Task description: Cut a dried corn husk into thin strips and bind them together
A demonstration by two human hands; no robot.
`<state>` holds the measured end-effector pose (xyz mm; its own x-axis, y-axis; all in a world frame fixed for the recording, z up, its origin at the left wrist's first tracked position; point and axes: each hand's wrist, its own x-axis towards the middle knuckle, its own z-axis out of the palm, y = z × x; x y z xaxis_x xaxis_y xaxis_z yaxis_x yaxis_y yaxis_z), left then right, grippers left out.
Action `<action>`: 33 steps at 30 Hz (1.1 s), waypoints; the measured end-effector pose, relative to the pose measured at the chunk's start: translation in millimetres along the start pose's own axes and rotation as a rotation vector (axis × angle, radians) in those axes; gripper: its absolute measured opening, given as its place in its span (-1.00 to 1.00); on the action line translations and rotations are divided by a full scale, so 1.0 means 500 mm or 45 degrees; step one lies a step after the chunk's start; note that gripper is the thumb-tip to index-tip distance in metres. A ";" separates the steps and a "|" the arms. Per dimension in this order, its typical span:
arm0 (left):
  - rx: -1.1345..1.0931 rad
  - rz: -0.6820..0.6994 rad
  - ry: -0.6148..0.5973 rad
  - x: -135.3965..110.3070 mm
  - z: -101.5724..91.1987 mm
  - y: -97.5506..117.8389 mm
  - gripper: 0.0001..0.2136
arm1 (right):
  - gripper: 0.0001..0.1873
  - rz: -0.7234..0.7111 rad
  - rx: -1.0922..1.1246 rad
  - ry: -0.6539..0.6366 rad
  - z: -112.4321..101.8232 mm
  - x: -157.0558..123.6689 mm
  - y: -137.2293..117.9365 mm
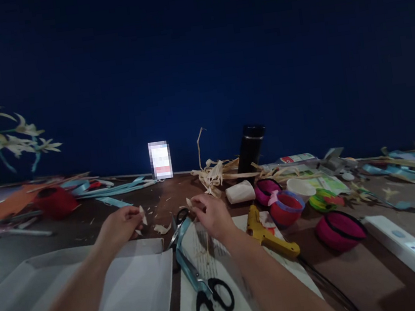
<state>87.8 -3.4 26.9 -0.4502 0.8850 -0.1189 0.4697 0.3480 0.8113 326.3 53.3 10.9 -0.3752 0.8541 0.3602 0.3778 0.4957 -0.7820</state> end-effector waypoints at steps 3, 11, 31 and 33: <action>0.166 0.056 0.112 0.000 -0.007 -0.002 -0.77 | -0.78 -0.215 -0.215 0.000 0.007 -0.009 -0.023; 0.723 0.141 0.474 -0.028 -0.031 0.018 -0.62 | -0.78 -0.361 -0.542 -0.199 0.072 -0.016 -0.062; 0.948 0.027 0.086 -0.010 -0.038 -0.003 -0.71 | -0.77 0.141 -0.061 -0.518 0.108 0.087 -0.104; 0.944 0.023 0.072 -0.011 -0.036 -0.003 -0.72 | -0.79 0.336 0.323 -0.514 0.080 0.085 -0.105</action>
<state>76.0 -14.3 36.4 -0.4666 0.8822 -0.0630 0.8578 0.4688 0.2110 256.5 57.0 46.9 -0.6094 0.7913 -0.0495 0.3055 0.1768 -0.9356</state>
